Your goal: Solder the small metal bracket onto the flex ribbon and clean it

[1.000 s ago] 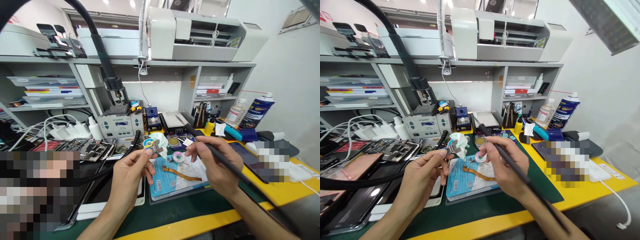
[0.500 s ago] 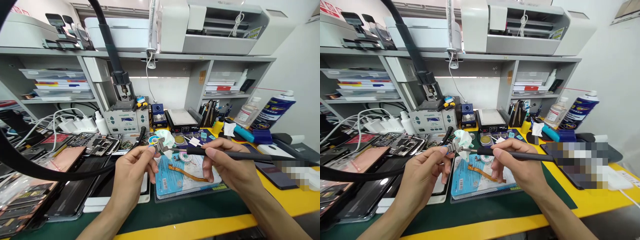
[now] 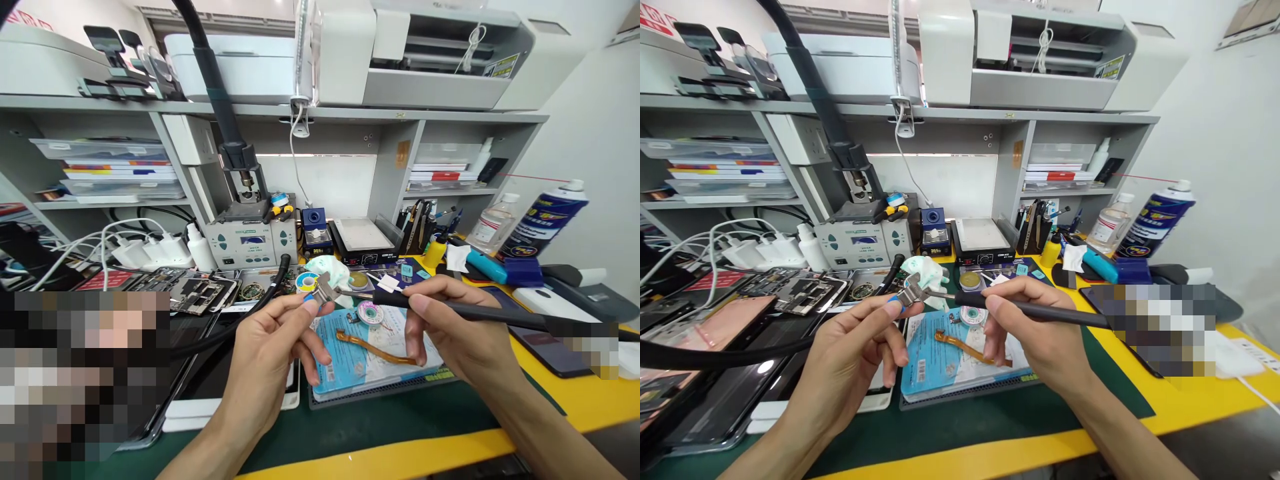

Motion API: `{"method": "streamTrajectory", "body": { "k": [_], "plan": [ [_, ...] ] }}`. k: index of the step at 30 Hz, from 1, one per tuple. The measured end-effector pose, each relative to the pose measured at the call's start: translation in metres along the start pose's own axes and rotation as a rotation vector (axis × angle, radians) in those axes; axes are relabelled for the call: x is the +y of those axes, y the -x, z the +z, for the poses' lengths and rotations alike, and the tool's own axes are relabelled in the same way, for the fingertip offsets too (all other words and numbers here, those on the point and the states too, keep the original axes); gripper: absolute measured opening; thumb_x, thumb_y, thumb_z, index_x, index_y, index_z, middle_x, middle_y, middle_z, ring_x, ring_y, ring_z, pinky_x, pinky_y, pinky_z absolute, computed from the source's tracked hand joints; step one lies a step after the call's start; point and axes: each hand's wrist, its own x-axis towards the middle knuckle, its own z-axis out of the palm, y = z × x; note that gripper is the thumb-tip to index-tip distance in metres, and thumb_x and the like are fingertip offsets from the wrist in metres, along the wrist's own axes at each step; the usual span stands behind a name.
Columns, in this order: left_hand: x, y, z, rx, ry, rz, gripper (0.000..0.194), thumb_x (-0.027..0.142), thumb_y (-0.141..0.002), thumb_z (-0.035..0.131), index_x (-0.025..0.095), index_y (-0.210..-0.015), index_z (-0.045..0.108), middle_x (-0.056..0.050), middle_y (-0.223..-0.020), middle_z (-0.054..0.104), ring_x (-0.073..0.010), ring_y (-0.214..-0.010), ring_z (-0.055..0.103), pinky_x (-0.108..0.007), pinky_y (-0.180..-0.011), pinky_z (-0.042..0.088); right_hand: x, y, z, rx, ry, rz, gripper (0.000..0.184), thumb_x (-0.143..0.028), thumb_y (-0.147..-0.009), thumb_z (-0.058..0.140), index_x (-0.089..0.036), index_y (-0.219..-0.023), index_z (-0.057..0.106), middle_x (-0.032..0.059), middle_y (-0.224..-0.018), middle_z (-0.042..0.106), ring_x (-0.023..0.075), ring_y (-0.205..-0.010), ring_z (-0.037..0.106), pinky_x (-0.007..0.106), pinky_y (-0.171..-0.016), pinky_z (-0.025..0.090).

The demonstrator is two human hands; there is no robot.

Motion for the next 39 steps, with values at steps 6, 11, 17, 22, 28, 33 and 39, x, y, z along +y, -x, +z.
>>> {"method": "streamTrajectory", "body": {
  "k": [6,11,17,22,28,33,39],
  "plan": [
    [0.001,0.003,0.001,-0.015,-0.067,0.021,0.029,0.036,-0.081,0.075,0.011,-0.092,0.066,-0.006,-0.058,0.072,-0.0101,-0.033,0.05,-0.02,-0.034,0.041,-0.001,-0.001,0.0,-0.002,0.014,-0.017,0.011,-0.028,-0.084,0.077,-0.018,-0.085,0.073,0.0007,-0.057,0.069,0.0164,-0.041,0.065,0.024,-0.035,0.051],
    [0.001,0.003,0.001,-0.007,-0.067,0.017,0.028,0.036,-0.08,0.075,0.012,-0.091,0.066,-0.006,-0.058,0.072,-0.0104,-0.033,0.051,-0.02,-0.033,0.042,-0.001,-0.001,0.0,0.009,0.03,-0.024,0.012,-0.03,-0.084,0.077,-0.019,-0.086,0.072,0.0006,-0.057,0.069,0.0165,-0.042,0.065,0.025,-0.036,0.052],
    [0.001,0.004,0.002,0.009,-0.066,0.02,0.028,0.037,-0.078,0.076,0.013,-0.087,0.068,-0.006,-0.058,0.072,-0.0101,-0.033,0.051,-0.019,-0.033,0.041,0.001,-0.001,-0.001,-0.003,0.033,-0.017,0.01,-0.028,-0.086,0.075,-0.019,-0.087,0.072,0.0002,-0.057,0.069,0.0169,-0.042,0.065,0.025,-0.037,0.052],
    [-0.002,0.0,-0.002,-0.037,-0.088,0.018,0.029,0.041,-0.08,0.075,0.013,-0.087,0.068,-0.008,-0.059,0.073,-0.0105,-0.032,0.05,-0.02,-0.034,0.042,0.0,-0.001,0.0,-0.009,0.026,-0.018,0.012,-0.03,-0.086,0.075,-0.018,-0.087,0.072,0.0003,-0.057,0.068,0.0167,-0.042,0.065,0.025,-0.037,0.052],
    [-0.006,-0.003,-0.009,-0.069,-0.093,0.023,0.031,0.042,-0.081,0.075,0.013,-0.089,0.068,-0.009,-0.061,0.074,-0.0123,-0.031,0.052,-0.023,-0.034,0.043,0.002,-0.001,0.0,-0.008,0.037,-0.023,0.011,-0.03,-0.086,0.074,-0.019,-0.086,0.071,0.0003,-0.057,0.069,0.0169,-0.042,0.064,0.026,-0.036,0.052],
    [-0.004,0.0,-0.007,-0.058,-0.106,0.021,0.029,0.04,-0.082,0.074,0.013,-0.089,0.067,-0.009,-0.062,0.075,-0.0118,-0.032,0.052,-0.022,-0.035,0.042,0.002,-0.001,0.0,-0.003,0.036,-0.035,0.011,-0.029,-0.086,0.075,-0.019,-0.086,0.072,0.0002,-0.056,0.068,0.0167,-0.042,0.065,0.025,-0.037,0.052],
    [-0.001,0.001,-0.003,-0.04,-0.111,0.022,0.031,0.042,-0.08,0.075,0.013,-0.088,0.069,-0.008,-0.059,0.073,-0.0112,-0.031,0.05,-0.022,-0.034,0.041,0.001,-0.001,0.0,0.004,0.071,-0.05,0.012,-0.031,-0.086,0.074,-0.02,-0.087,0.071,0.0007,-0.057,0.068,0.0177,-0.042,0.064,0.028,-0.037,0.053]
  ]
}}
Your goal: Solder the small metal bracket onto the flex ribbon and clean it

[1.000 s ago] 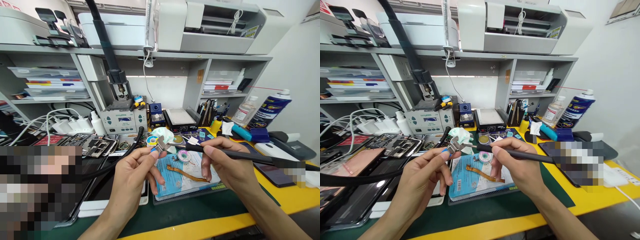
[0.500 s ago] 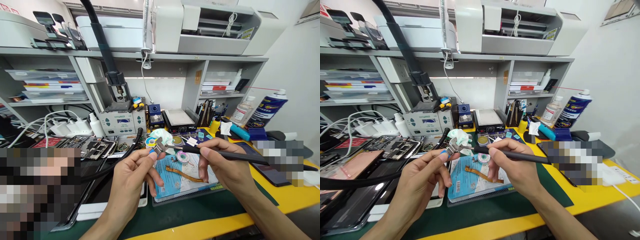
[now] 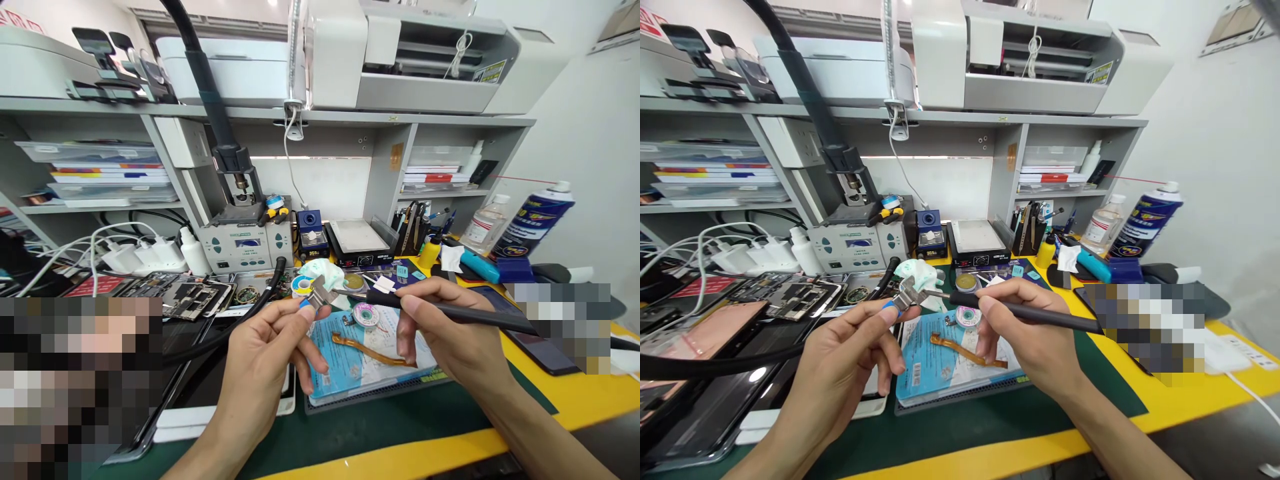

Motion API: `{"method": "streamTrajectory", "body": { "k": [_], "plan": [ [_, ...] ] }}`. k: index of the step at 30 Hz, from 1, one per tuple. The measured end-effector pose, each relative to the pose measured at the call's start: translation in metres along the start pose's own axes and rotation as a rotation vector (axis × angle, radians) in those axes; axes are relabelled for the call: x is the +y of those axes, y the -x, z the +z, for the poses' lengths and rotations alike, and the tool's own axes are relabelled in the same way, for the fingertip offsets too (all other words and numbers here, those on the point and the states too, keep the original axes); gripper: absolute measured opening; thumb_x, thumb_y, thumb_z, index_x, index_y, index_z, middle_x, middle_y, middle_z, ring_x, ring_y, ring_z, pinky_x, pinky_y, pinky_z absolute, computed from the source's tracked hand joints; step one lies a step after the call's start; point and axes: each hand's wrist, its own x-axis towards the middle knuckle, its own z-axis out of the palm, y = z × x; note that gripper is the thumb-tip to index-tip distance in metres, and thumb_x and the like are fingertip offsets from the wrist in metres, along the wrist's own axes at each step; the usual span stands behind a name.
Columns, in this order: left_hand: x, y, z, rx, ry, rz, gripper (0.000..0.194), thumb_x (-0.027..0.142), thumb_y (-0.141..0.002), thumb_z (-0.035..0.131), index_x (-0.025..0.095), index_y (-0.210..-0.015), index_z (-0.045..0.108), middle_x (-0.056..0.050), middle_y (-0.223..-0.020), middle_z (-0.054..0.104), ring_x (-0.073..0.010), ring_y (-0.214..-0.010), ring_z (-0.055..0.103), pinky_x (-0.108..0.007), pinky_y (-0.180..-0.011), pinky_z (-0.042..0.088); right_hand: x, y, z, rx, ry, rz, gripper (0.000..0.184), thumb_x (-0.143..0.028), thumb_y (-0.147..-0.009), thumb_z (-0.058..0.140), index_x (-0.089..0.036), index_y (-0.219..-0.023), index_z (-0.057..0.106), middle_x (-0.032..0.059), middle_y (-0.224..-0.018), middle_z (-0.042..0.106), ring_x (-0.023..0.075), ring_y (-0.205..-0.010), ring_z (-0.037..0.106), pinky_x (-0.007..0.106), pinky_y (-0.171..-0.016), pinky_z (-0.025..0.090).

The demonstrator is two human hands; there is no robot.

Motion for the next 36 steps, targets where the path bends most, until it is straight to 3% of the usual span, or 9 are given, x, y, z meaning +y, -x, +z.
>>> {"method": "streamTrajectory", "body": {
  "k": [16,20,23,26,29,32,36],
  "plan": [
    [-0.002,0.0,0.0,0.011,-0.009,0.013,0.029,0.041,-0.083,0.074,0.013,-0.087,0.068,-0.009,-0.063,0.075,-0.0102,-0.033,0.051,-0.02,-0.035,0.041,0.002,0.001,0.0,-0.01,-0.021,-0.004,0.011,-0.029,-0.087,0.074,-0.019,-0.086,0.071,0.0006,-0.057,0.069,0.0175,-0.043,0.066,0.026,-0.037,0.052],
    [-0.001,-0.002,0.0,0.026,0.025,0.008,0.026,0.038,-0.081,0.076,0.013,-0.086,0.069,-0.005,-0.055,0.07,-0.0112,-0.035,0.051,-0.02,-0.034,0.041,0.004,0.0,-0.005,-0.014,-0.053,-0.09,0.008,-0.027,-0.09,0.072,-0.02,-0.089,0.072,-0.0004,-0.056,0.068,0.0166,-0.042,0.065,0.026,-0.037,0.052],
    [0.0,-0.004,-0.002,0.003,0.091,-0.039,0.028,0.039,-0.08,0.077,0.013,-0.082,0.07,-0.005,-0.054,0.068,-0.0121,-0.039,0.052,-0.02,-0.033,0.043,0.006,-0.003,-0.004,0.055,-0.005,-0.236,0.013,-0.029,-0.097,0.063,-0.022,-0.103,0.072,0.0034,-0.073,0.076,0.0175,-0.051,0.069,0.027,-0.04,0.054],
    [0.0,-0.004,-0.003,-0.071,0.126,-0.078,0.029,0.04,-0.08,0.077,0.012,-0.083,0.07,-0.007,-0.065,0.072,-0.0114,-0.041,0.054,-0.02,-0.033,0.044,0.01,-0.005,0.001,0.136,0.192,-0.298,0.02,-0.033,-0.1,0.058,-0.023,-0.112,0.071,0.0075,-0.094,0.078,0.0179,-0.065,0.073,0.026,-0.046,0.057],
    [-0.003,-0.001,-0.004,-0.138,0.076,-0.047,0.029,0.039,-0.083,0.075,0.012,-0.092,0.071,-0.004,-0.061,0.07,-0.0118,-0.044,0.055,-0.02,-0.036,0.045,0.013,-0.007,0.004,0.097,0.318,-0.282,0.021,-0.033,-0.096,0.064,-0.025,-0.114,0.071,0.0066,-0.1,0.078,0.0163,-0.071,0.072,0.024,-0.052,0.058],
    [-0.01,-0.001,-0.005,-0.195,-0.016,-0.004,0.031,0.041,-0.087,0.071,0.012,-0.097,0.07,-0.002,-0.053,0.066,-0.0114,-0.042,0.054,-0.019,-0.039,0.045,0.015,-0.009,0.003,0.016,0.269,-0.22,0.022,-0.033,-0.094,0.068,-0.026,-0.114,0.07,0.0044,-0.098,0.077,0.013,-0.067,0.068,0.025,-0.058,0.059],
    [-0.017,-0.004,-0.007,-0.249,-0.067,0.018,0.036,0.045,-0.089,0.069,0.012,-0.103,0.067,-0.002,-0.055,0.068,-0.0119,-0.043,0.055,-0.02,-0.04,0.045,0.016,-0.014,0.0,-0.041,0.204,-0.104,0.033,-0.032,-0.086,0.076,-0.027,-0.118,0.068,0.0032,-0.098,0.075,0.0116,-0.066,0.064,0.023,-0.057,0.057]
  ]
}}
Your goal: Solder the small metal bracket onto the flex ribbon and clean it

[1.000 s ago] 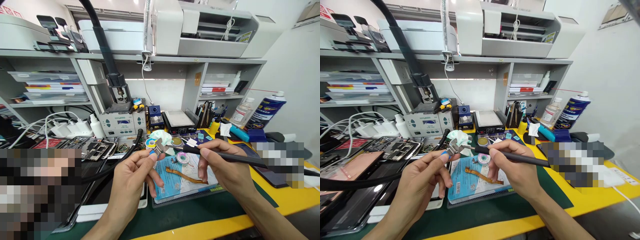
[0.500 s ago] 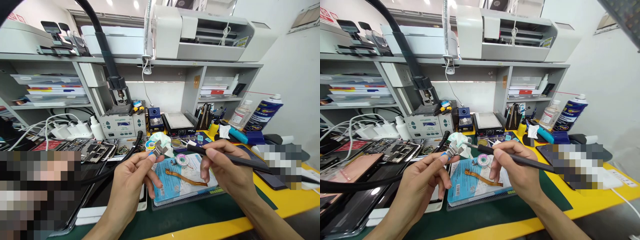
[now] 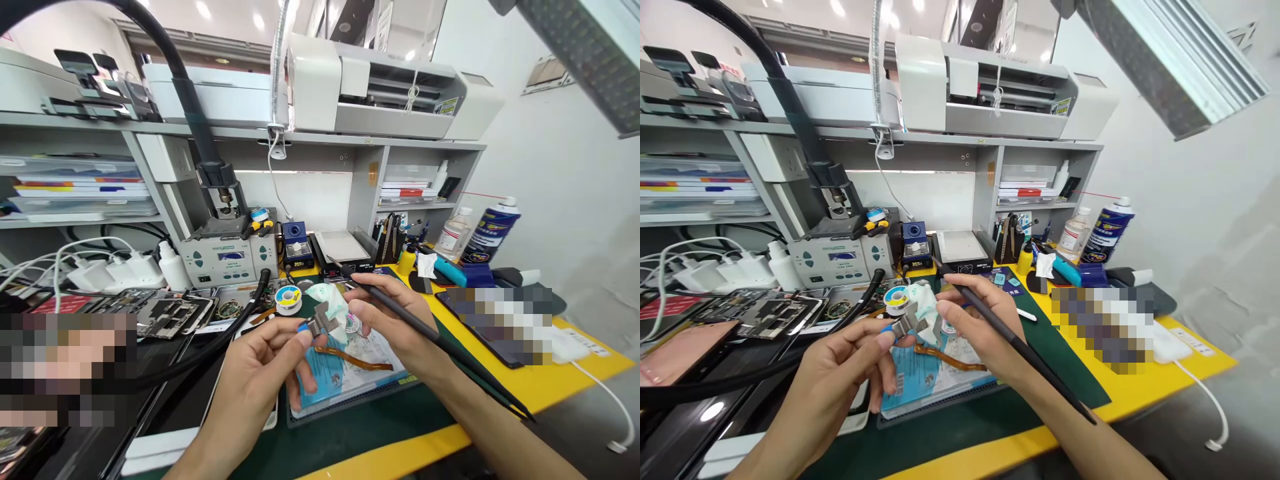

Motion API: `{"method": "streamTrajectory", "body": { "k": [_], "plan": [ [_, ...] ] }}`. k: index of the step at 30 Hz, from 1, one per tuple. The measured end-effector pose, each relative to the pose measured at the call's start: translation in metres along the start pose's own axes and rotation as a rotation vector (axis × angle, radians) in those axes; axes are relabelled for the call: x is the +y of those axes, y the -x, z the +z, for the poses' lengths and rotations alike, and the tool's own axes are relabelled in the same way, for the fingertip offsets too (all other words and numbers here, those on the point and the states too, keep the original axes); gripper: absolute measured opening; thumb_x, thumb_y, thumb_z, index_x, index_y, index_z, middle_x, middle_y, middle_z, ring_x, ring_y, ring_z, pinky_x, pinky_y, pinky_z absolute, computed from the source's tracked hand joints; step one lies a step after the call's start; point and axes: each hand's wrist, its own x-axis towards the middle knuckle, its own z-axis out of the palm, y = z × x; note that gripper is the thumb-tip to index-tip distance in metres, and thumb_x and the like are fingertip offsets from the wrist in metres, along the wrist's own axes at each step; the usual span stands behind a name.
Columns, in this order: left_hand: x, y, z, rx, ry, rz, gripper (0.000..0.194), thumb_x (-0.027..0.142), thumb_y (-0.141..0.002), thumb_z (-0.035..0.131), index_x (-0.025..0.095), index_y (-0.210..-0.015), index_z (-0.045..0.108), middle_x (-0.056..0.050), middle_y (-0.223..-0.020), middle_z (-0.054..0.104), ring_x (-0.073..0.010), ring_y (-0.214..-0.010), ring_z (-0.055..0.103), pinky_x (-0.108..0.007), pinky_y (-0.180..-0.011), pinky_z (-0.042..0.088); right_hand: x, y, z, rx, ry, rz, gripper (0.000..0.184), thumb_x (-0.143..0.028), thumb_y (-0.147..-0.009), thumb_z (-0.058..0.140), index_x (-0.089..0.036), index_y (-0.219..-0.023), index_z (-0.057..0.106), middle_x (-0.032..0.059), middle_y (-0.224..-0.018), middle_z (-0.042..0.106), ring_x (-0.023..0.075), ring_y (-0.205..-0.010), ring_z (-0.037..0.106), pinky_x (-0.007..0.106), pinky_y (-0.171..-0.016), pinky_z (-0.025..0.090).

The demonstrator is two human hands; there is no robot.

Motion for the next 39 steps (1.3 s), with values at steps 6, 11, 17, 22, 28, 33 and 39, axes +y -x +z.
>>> {"method": "streamTrajectory", "body": {
  "k": [6,11,17,22,28,33,39],
  "plan": [
    [0.001,0.0,0.005,0.068,-0.053,0.02,0.035,0.045,-0.085,0.072,0.013,-0.098,0.067,-0.001,-0.054,0.068,-0.0117,-0.042,0.055,-0.019,-0.038,0.046,-0.002,-0.001,0.006,0.003,0.025,0.006,0.03,-0.029,-0.085,0.077,-0.026,-0.113,0.068,-0.001,-0.086,0.069,0.0109,-0.067,0.063,0.021,-0.056,0.054],
    [0.001,0.0,0.011,0.108,-0.075,0.033,0.036,0.046,-0.083,0.074,0.013,-0.095,0.067,-0.001,-0.052,0.068,-0.01,-0.037,0.053,-0.017,-0.037,0.044,-0.002,0.007,0.016,0.104,0.273,-0.19,0.023,-0.019,-0.086,0.072,-0.024,-0.108,0.068,-0.0008,-0.085,0.071,0.0118,-0.072,0.066,0.021,-0.064,0.054],
    [-0.003,-0.003,0.013,0.067,0.002,-0.003,0.035,0.046,-0.086,0.071,0.013,-0.098,0.064,-0.002,-0.055,0.07,-0.0101,-0.035,0.054,-0.018,-0.038,0.043,0.015,0.011,0.022,0.077,0.352,-0.326,0.031,-0.016,-0.088,0.07,-0.03,-0.115,0.064,-0.0024,-0.09,0.069,0.0108,-0.069,0.065,0.022,-0.064,0.053],
    [-0.008,-0.001,0.01,0.025,0.044,-0.019,0.033,0.044,-0.089,0.069,0.014,-0.102,0.064,-0.001,-0.056,0.07,-0.0113,-0.036,0.057,-0.019,-0.039,0.043,0.023,0.01,0.023,0.073,0.39,-0.424,0.031,-0.012,-0.089,0.067,-0.028,-0.115,0.062,0.0001,-0.093,0.066,0.015,-0.08,0.066,0.028,-0.075,0.054],
    [-0.007,0.0,0.009,0.031,0.028,0.009,0.031,0.042,-0.09,0.069,0.013,-0.098,0.066,-0.002,-0.057,0.071,-0.0102,-0.037,0.058,-0.018,-0.042,0.043,0.022,0.007,0.023,0.047,0.432,-0.486,0.028,-0.008,-0.089,0.064,-0.026,-0.11,0.059,0.0014,-0.093,0.063,0.016,-0.081,0.065,0.03,-0.076,0.053],
    [-0.005,0.0,0.01,0.04,0.039,0.017,0.029,0.042,-0.088,0.07,0.013,-0.093,0.067,-0.002,-0.059,0.071,-0.0101,-0.037,0.059,-0.018,-0.041,0.044,0.021,0.005,0.022,0.132,0.488,-0.478,0.026,-0.01,-0.088,0.065,-0.026,-0.107,0.06,-0.0007,-0.09,0.064,0.0148,-0.08,0.065,0.028,-0.075,0.053],
    [-0.005,0.0,0.007,0.027,0.031,-0.023,0.033,0.044,-0.09,0.067,0.012,-0.095,0.067,-0.005,-0.063,0.073,-0.011,-0.038,0.059,-0.019,-0.041,0.046,0.009,0.002,0.022,0.207,0.309,-0.299,0.017,-0.019,-0.089,0.068,-0.024,-0.104,0.062,-0.0005,-0.084,0.064,0.0138,-0.071,0.064,0.025,-0.064,0.053]
  ]
}}
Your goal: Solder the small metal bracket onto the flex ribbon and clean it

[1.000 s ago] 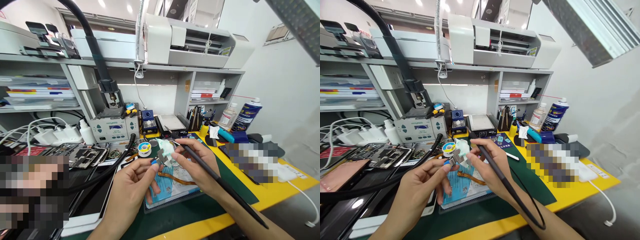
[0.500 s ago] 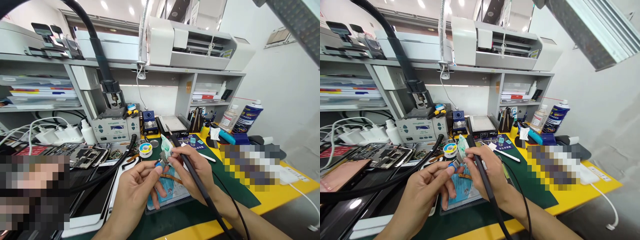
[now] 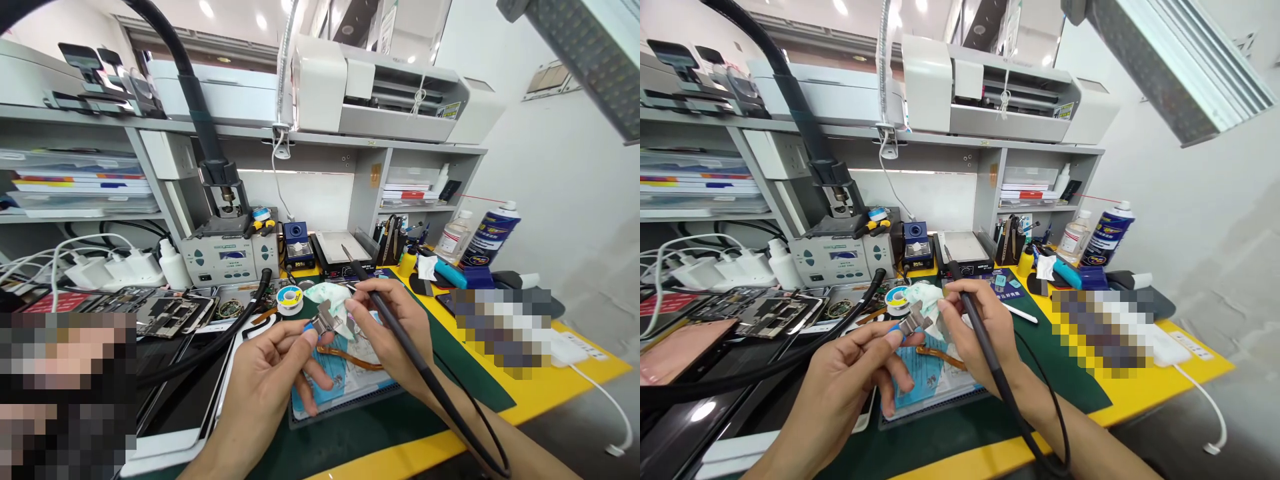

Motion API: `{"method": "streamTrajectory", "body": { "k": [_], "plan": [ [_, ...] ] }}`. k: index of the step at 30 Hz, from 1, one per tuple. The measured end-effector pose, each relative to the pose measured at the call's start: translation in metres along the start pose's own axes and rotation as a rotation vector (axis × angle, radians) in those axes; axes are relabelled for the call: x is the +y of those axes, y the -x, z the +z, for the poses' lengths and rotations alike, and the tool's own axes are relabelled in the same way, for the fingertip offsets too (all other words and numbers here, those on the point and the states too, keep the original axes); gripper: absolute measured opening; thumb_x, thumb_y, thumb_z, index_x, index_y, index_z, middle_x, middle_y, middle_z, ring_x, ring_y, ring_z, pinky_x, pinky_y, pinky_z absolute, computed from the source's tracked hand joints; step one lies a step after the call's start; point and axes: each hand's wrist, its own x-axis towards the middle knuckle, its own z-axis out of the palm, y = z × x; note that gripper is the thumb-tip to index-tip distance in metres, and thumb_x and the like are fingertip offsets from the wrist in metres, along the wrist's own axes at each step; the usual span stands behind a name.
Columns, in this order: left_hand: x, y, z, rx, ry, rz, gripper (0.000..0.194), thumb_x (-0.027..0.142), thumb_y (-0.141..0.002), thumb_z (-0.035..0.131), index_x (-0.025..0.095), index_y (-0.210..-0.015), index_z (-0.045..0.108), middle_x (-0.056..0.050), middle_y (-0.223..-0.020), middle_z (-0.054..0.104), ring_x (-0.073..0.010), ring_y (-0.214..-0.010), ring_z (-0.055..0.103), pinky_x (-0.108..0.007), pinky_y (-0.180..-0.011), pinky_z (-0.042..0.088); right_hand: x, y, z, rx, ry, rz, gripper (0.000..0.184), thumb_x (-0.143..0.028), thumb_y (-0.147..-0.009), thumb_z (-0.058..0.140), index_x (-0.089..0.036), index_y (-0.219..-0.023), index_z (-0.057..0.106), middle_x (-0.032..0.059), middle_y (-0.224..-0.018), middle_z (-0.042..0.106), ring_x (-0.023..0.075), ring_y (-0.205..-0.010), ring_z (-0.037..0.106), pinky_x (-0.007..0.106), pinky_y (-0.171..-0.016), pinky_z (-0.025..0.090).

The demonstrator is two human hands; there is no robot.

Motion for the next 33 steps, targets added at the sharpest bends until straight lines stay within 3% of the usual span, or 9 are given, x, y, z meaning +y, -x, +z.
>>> {"method": "streamTrajectory", "body": {
  "k": [6,25,33],
  "plan": [
    [0.002,0.0,-0.001,-0.009,0.004,-0.013,0.035,0.046,-0.09,0.067,0.012,-0.097,0.067,-0.007,-0.064,0.074,-0.0118,-0.038,0.058,-0.021,-0.04,0.046,-0.002,0.0,-0.002,0.025,-0.025,0.075,0.017,-0.021,-0.088,0.07,-0.023,-0.103,0.063,0.0007,-0.085,0.064,0.0143,-0.073,0.063,0.025,-0.064,0.053],
    [0.01,0.001,-0.001,0.018,0.0,-0.028,0.041,0.046,-0.088,0.067,0.01,-0.107,0.07,-0.008,-0.065,0.073,-0.0126,-0.04,0.056,-0.023,-0.042,0.046,-0.001,0.0,-0.009,0.002,-0.008,0.068,0.017,-0.022,-0.088,0.069,-0.023,-0.104,0.062,0.001,-0.084,0.064,0.0149,-0.072,0.063,0.025,-0.062,0.054],
    [0.011,0.001,0.003,0.071,0.031,-0.017,0.039,0.045,-0.085,0.07,0.01,-0.102,0.071,-0.007,-0.062,0.071,-0.0121,-0.041,0.054,-0.022,-0.041,0.045,-0.006,0.0,-0.01,0.02,0.024,0.055,0.015,-0.023,-0.087,0.069,-0.022,-0.101,0.063,0.001,-0.081,0.065,0.015,-0.069,0.064,0.025,-0.06,0.055]
  ]
}}
